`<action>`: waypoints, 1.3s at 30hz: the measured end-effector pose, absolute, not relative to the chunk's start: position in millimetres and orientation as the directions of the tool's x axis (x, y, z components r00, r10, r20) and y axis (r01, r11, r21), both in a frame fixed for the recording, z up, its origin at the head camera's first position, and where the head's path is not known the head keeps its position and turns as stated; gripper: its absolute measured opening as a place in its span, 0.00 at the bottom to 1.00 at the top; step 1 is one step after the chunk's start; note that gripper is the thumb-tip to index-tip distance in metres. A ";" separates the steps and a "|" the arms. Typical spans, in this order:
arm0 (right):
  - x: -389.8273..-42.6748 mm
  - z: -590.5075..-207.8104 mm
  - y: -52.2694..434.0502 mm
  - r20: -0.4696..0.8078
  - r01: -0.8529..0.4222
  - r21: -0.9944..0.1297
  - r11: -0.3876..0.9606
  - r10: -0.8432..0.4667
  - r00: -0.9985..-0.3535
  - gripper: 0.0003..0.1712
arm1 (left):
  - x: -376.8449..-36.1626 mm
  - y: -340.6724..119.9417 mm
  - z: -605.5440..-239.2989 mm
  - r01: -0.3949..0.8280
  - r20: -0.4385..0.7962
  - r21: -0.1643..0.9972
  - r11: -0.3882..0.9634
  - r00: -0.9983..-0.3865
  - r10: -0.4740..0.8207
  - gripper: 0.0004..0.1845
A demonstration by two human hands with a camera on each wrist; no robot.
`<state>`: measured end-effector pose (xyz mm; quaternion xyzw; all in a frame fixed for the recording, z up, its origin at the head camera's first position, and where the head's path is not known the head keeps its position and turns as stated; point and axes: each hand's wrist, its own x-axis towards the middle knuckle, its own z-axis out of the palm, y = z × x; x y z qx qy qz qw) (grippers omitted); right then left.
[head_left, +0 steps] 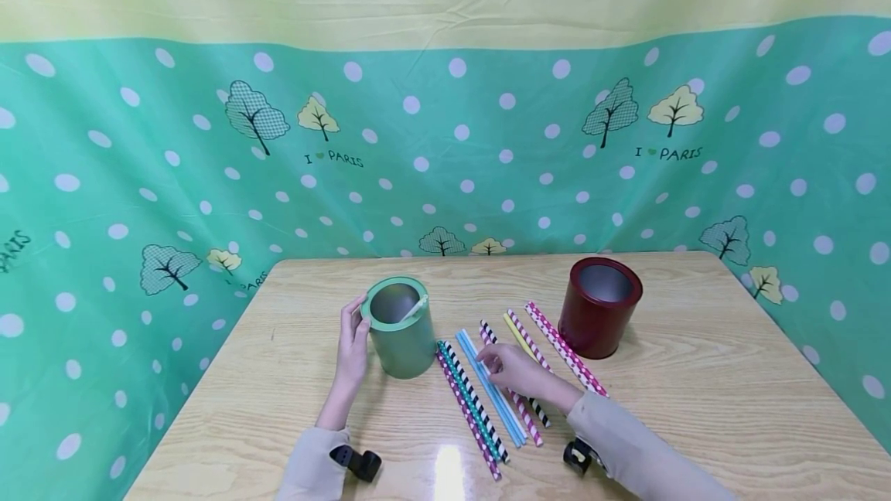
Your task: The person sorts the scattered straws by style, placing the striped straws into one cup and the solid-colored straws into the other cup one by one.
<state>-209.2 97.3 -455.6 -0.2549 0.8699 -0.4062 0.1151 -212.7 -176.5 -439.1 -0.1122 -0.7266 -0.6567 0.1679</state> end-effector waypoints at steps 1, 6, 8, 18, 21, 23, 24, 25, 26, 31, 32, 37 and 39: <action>-210.0 -456.5 97.4 0.012 -0.360 -0.756 0.547 -0.538 -0.843 0.17 | -214.8 -178.0 -442.6 0.387 0.395 0.915 0.111 -0.917 -0.057 0.20; -213.2 -460.8 97.9 0.027 -0.396 -0.713 0.578 -0.542 -0.840 0.17 | -216.7 -178.6 -446.0 0.396 0.404 0.911 0.113 -0.913 -0.060 0.21; -213.6 -461.6 97.5 0.028 -0.399 -0.707 0.584 -0.540 -0.841 0.16 | -216.5 -178.4 -445.9 0.400 0.408 0.910 0.109 -0.911 -0.059 0.21; -213.2 -462.8 95.8 0.021 -0.383 -0.698 0.605 -0.517 -0.855 0.14 | -217.6 -179.4 -448.6 0.408 0.416 0.906 0.113 -0.907 -0.059 0.21; -213.0 -463.6 95.5 0.030 -0.397 -0.697 0.597 -0.528 -0.849 0.13 | -217.3 -178.9 -448.5 0.405 0.414 0.906 0.121 -0.908 -0.063 0.21; -212.6 -464.5 95.1 0.030 -0.401 -0.701 0.589 -0.538 -0.843 0.13 | -217.2 -178.5 -448.3 0.410 0.419 0.904 0.123 -0.906 -0.065 0.21; -212.4 -464.4 94.9 0.029 -0.401 -0.703 0.587 -0.540 -0.841 0.13 | -217.1 -178.3 -448.2 0.412 0.422 0.903 0.123 -0.904 -0.065 0.21; -212.3 -464.6 94.7 0.022 -0.397 -0.706 0.587 -0.542 -0.840 0.13 | -217.1 -178.1 -448.1 0.415 0.424 0.902 0.123 -0.903 -0.066 0.20; -212.2 -464.8 94.4 0.016 -0.394 -0.707 0.588 -0.543 -0.840 0.13 | -217.2 -178.0 -448.0 0.418 0.428 0.900 0.123 -0.901 -0.066 0.20; -212.0 -464.1 93.2 -0.029 -0.356 -0.710 0.608 -0.530 -0.848 0.14 | -217.7 -178.6 -448.4 0.419 0.429 0.900 0.121 -0.901 -0.070 0.20; -212.0 -463.9 93.1 -0.031 -0.354 -0.709 0.609 -0.529 -0.848 0.13 | -217.9 -179.0 -448.7 0.419 0.429 0.900 0.122 -0.900 -0.070 0.20; -211.5 -463.2 92.8 -0.037 -0.350 -0.707 0.615 -0.526 -0.850 0.13 | -219.2 -180.4 -450.6 0.423 0.432 0.898 0.119 -0.900 -0.065 0.21; -210.9 -463.3 92.5 -0.041 -0.349 -0.704 0.619 -0.525 -0.850 0.13 | -219.6 -180.6 -451.3 0.425 0.433 0.898 0.116 -0.899 -0.061 0.20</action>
